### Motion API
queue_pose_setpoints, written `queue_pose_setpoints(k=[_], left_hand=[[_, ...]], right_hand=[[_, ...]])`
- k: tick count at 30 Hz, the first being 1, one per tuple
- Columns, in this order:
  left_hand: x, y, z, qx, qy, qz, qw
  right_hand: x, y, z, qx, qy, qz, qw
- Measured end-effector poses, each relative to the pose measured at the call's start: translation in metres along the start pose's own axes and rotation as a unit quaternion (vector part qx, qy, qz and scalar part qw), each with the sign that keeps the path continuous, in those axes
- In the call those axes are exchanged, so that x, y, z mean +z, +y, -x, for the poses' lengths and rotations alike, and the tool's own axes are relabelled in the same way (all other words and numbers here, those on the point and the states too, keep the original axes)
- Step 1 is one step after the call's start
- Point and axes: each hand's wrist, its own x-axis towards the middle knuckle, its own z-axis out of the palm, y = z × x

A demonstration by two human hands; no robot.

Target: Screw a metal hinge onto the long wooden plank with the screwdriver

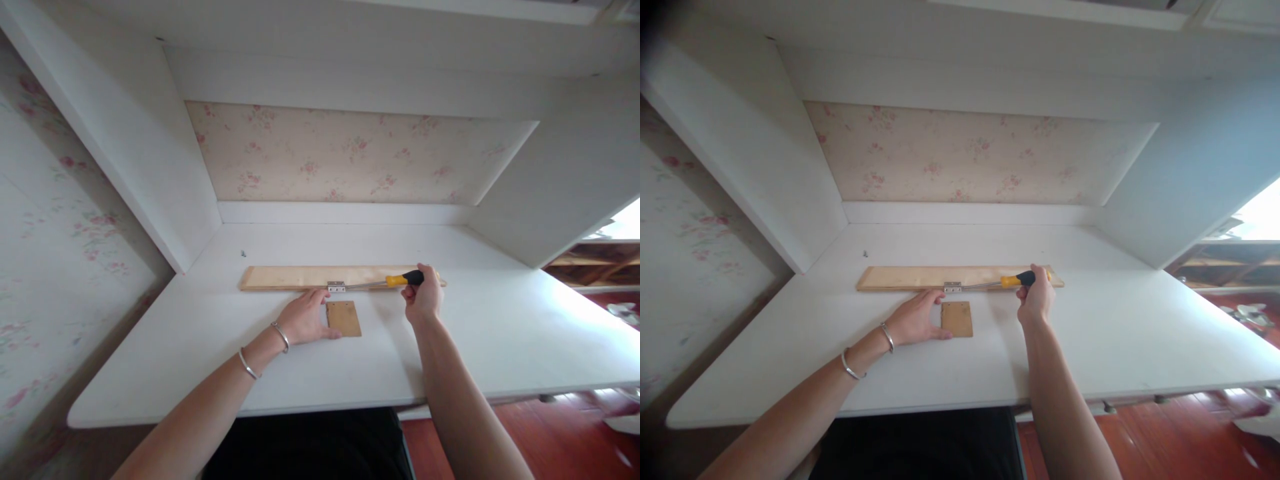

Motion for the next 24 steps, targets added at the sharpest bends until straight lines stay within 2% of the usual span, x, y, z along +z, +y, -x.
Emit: queue_pose_setpoints(k=[5, 10, 18, 22, 24], left_hand=[[0.001, -0.006, -0.005, -0.019, -0.021, 0.04, 0.999], [-0.003, -0.008, -0.005, -0.003, -0.017, 0.085, 0.996], [-0.006, -0.007, -0.005, -0.031, -0.028, 0.137, 0.99], [-0.005, -0.017, -0.008, -0.005, -0.008, 0.131, 0.991], [-0.004, -0.022, -0.01, -0.011, 0.004, 0.163, 0.987]], right_hand=[[0.0, -0.001, 0.001, -0.004, -0.007, -0.003, 1.0], [-0.002, 0.0, -0.001, 0.0, -0.018, -0.001, 1.0], [-0.001, -0.002, 0.0, 0.01, -0.017, -0.011, 1.0], [-0.002, -0.002, 0.0, 0.011, -0.025, -0.016, 1.0], [-0.003, -0.001, -0.001, 0.01, -0.027, -0.017, 0.999]])
